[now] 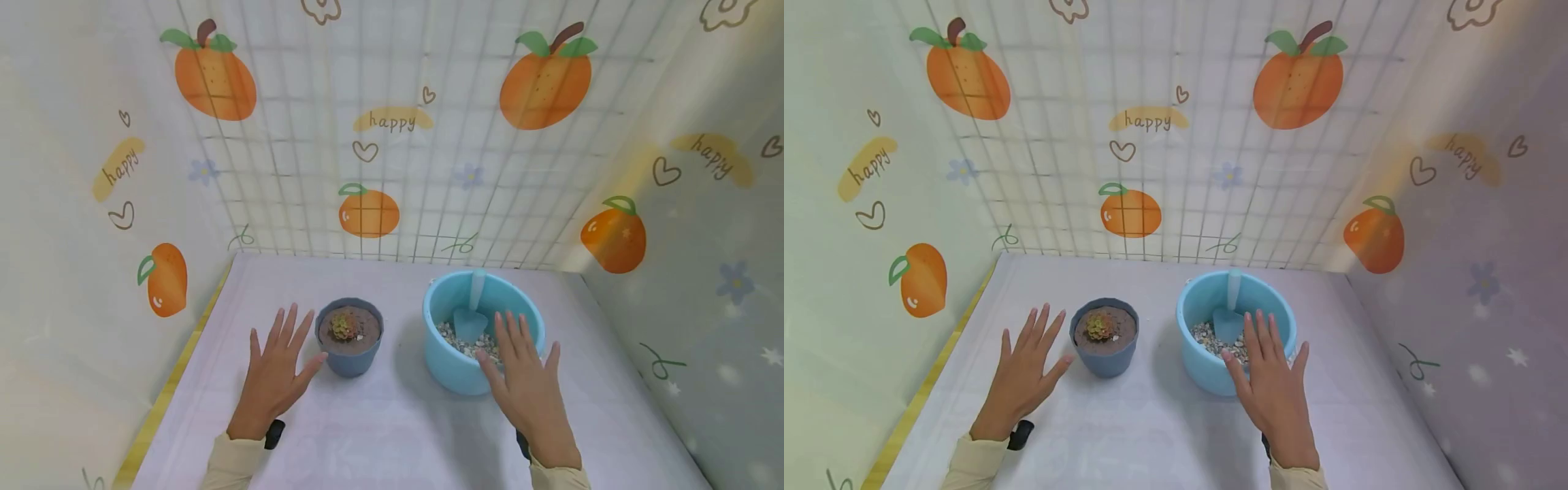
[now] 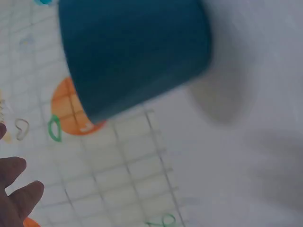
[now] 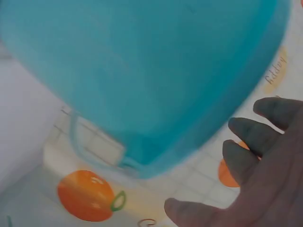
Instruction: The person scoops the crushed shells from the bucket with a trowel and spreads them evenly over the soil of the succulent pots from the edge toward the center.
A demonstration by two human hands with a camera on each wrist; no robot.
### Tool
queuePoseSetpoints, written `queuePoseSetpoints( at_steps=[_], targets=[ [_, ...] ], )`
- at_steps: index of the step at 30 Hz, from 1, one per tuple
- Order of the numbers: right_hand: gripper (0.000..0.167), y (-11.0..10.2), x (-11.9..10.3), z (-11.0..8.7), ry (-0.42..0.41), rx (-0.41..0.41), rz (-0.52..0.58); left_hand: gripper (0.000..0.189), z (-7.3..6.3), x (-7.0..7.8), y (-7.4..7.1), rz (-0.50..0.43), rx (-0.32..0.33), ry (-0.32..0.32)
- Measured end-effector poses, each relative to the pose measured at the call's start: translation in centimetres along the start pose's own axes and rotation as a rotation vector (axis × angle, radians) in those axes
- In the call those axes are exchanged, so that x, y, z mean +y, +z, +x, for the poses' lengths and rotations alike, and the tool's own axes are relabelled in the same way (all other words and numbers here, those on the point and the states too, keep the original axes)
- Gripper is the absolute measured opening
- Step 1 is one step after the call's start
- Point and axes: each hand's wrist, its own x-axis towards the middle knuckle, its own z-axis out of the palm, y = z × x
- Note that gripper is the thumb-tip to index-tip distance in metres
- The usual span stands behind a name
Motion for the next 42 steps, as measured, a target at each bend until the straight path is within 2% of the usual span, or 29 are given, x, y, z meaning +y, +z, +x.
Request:
queuePoseSetpoints(
  at_steps=[4,7,11,15,21,24,26,29,32,38,42],
  targets=[
    [0.074,-1.4,-0.1,1.3,-0.035,0.030,0.005,0.077,1.0,2.4,0.1,-0.040,0.043,0.040],
    [0.073,-2.6,-0.3,2.8,-0.060,0.061,0.028,0.077,1.9,5.0,0.3,-0.090,0.095,0.060],
    [0.069,-4.0,-0.4,5.6,-0.068,0.104,0.059,0.076,3.8,9.4,0.8,-0.267,0.128,0.069],
    [0.066,-4.7,-0.1,9.2,-0.034,0.069,0.073,0.075,5.8,13.2,1.8,-0.439,0.079,0.053],
    [0.054,-3.4,0.7,14.3,0.001,-0.071,0.050,0.081,8.5,16.8,4.4,-0.621,-0.069,-0.039],
    [0.045,-2.1,1.4,15.8,0.014,-0.114,0.007,0.083,9.4,17.9,6.1,-0.700,-0.127,-0.069],
    [0.040,-1.4,1.9,16.3,0.021,-0.122,-0.026,0.082,9.8,18.5,7.5,-0.739,-0.149,-0.066],
    [0.030,0.0,2.8,16.6,0.001,-0.066,-0.047,0.075,10.3,19.0,9.6,-0.777,-0.165,-0.063],
    [0.029,1.1,3.3,16.7,-0.023,-0.027,-0.038,0.066,10.3,19.1,11.2,-0.813,-0.139,-0.075],
    [0.035,1.9,4.3,16.8,-0.016,-0.013,0.015,0.063,10.1,19.1,12.6,-0.954,-0.095,-0.158],
    [0.040,2.0,4.9,16.9,-0.015,-0.018,0.059,0.063,10.2,19.1,12.8,-1.005,-0.095,-0.168]
  ],
)
